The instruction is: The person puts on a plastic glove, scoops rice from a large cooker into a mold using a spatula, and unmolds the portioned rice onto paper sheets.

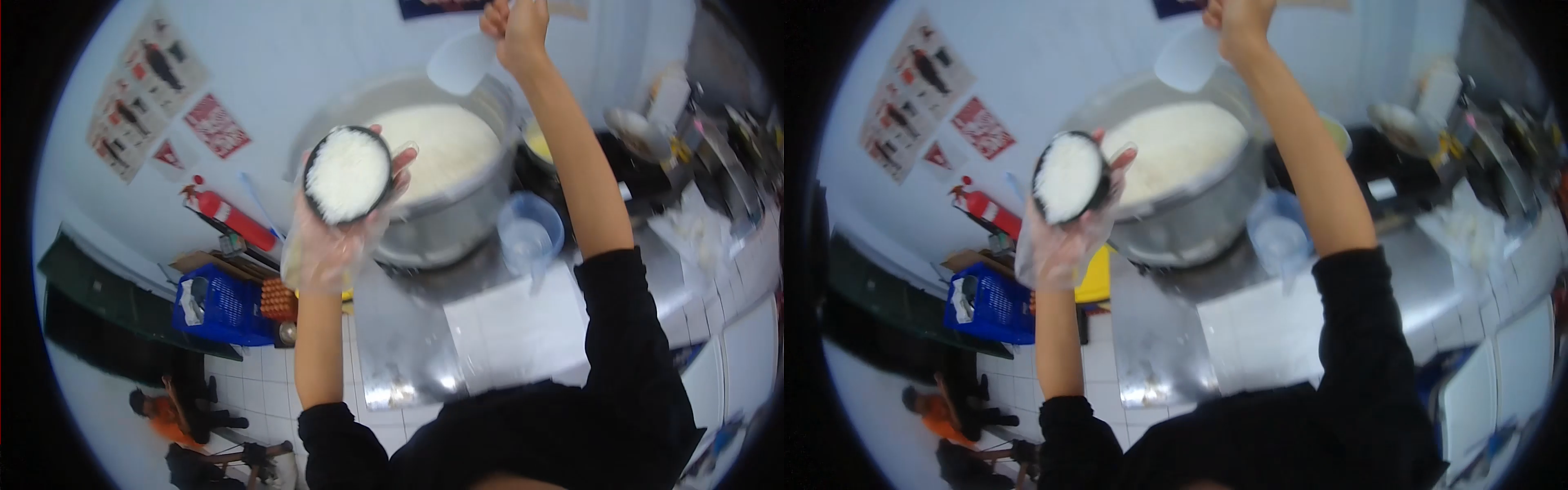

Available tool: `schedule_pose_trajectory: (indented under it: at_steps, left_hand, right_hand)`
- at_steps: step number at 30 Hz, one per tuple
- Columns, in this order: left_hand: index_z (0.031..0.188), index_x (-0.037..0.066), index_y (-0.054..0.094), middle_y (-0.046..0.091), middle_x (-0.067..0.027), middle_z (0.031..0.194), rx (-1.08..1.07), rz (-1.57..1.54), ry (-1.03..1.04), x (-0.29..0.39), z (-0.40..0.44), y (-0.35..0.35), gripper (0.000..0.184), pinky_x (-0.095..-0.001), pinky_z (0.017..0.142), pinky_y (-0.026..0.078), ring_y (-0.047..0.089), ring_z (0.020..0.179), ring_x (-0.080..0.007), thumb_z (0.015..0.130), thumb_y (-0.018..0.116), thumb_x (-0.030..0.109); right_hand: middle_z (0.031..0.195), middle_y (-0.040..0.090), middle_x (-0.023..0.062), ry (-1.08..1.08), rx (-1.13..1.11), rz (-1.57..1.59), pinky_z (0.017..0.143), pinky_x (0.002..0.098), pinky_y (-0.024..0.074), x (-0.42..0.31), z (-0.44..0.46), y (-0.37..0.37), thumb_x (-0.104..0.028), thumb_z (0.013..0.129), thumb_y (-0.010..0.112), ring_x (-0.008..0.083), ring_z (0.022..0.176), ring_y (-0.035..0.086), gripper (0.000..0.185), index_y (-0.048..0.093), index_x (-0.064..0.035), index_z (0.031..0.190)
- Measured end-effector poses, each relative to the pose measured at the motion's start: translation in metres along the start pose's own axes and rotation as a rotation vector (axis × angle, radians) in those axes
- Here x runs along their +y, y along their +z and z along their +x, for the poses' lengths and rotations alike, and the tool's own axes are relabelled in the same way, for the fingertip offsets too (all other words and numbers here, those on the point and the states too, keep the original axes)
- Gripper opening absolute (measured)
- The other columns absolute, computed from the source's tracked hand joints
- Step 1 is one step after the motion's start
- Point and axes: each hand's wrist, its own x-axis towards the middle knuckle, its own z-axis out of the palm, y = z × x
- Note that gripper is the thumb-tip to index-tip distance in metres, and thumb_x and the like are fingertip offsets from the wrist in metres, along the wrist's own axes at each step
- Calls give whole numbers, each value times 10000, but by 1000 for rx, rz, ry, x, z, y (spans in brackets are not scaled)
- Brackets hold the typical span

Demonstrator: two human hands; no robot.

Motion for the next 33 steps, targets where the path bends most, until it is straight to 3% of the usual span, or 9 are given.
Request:
schedule_pose_trajectory:
  at_steps: [2, 5, 7, 8, 11, 14, 20, 26, 33]
  left_hand:
    - [1428, 53, 377, 331, -373, 1395, -140, -235, -256, -47, -27, -22, 664, -520, 809, 584, 468, 1218, -471, 929, 473, 480]
    - [1391, 81, 420, 391, -333, 1373, 121, -319, -279, -132, -61, -97, 695, -466, 654, 614, 554, 1107, -425, 898, 504, 563]
    - [1330, 103, 485, 535, -250, 1269, 232, -199, -302, -187, -75, -166, 729, -412, 618, 603, 612, 1040, -342, 889, 407, 678]
    - [1311, 129, 510, 583, -178, 1238, 480, 140, -287, -212, -83, -195, 742, -435, 630, 596, 632, 1019, -258, 896, 332, 717]
    - [1260, 92, 563, 623, -120, 1198, 677, 543, -180, -289, -74, -228, 643, -384, 760, 565, 622, 1060, -211, 923, 441, 627]
    - [1191, 134, 631, 637, -122, 1132, 594, 1314, 36, -325, -49, -225, 477, -378, 898, 485, 606, 1033, -246, 886, 597, 499]
    - [1311, 260, 563, 541, -91, 1295, 328, 2450, 96, -375, -43, -247, 616, -435, 953, 420, 533, 1031, -316, 744, 728, 437]
    - [1342, 173, 529, 488, -166, 1358, 262, 2248, 396, -370, -57, -258, 649, -474, 960, 413, 495, 1160, -365, 759, 726, 379]
    - [1369, 151, 481, 512, -193, 1330, 350, 2274, 278, -355, -60, -266, 746, -475, 1002, 375, 482, 1213, -371, 727, 738, 430]
  right_hand:
    - [892, 626, 107, 25, -69, -211, 520, 276, 397, -44, -31, -36, -187, 933, 590, 187, 554, 525, 299, 492, -73, 1192]
    - [608, 453, 7, -75, -412, -667, 439, 271, 319, -93, -78, -124, -220, 945, 556, 86, 455, 350, 202, 484, -71, 830]
    - [833, 669, 83, -126, -267, -1180, 574, 279, 466, -118, -145, -144, -261, 866, 680, 145, 601, 575, 235, 566, -61, 911]
    - [823, 668, 94, -112, -285, -1417, 738, 292, 496, -120, -163, -185, -225, 811, 725, 190, 774, 655, 240, 616, -36, 912]
    - [838, 670, 129, 348, -225, -1469, 727, 374, 515, -122, -240, -302, -111, 750, 731, 273, 813, 693, 279, 585, -22, 971]
    - [878, 670, 214, 528, -190, -1737, 724, 450, 508, -106, -311, -399, -108, 757, 711, 414, 844, 653, 295, 578, -32, 1009]
    - [889, 715, 114, 548, -308, -1906, 662, 440, 525, -66, -376, -405, -220, 774, 748, 350, 774, 681, 566, 446, -180, 1250]
    - [829, 716, 73, 415, -397, -2081, 549, 428, 514, -32, -400, -420, -229, 817, 699, 307, 641, 677, 472, 481, -207, 1235]
    - [765, 691, 63, 256, -393, -1935, 539, 416, 492, -40, -393, -405, -165, 778, 711, 311, 614, 654, 379, 562, -178, 1126]
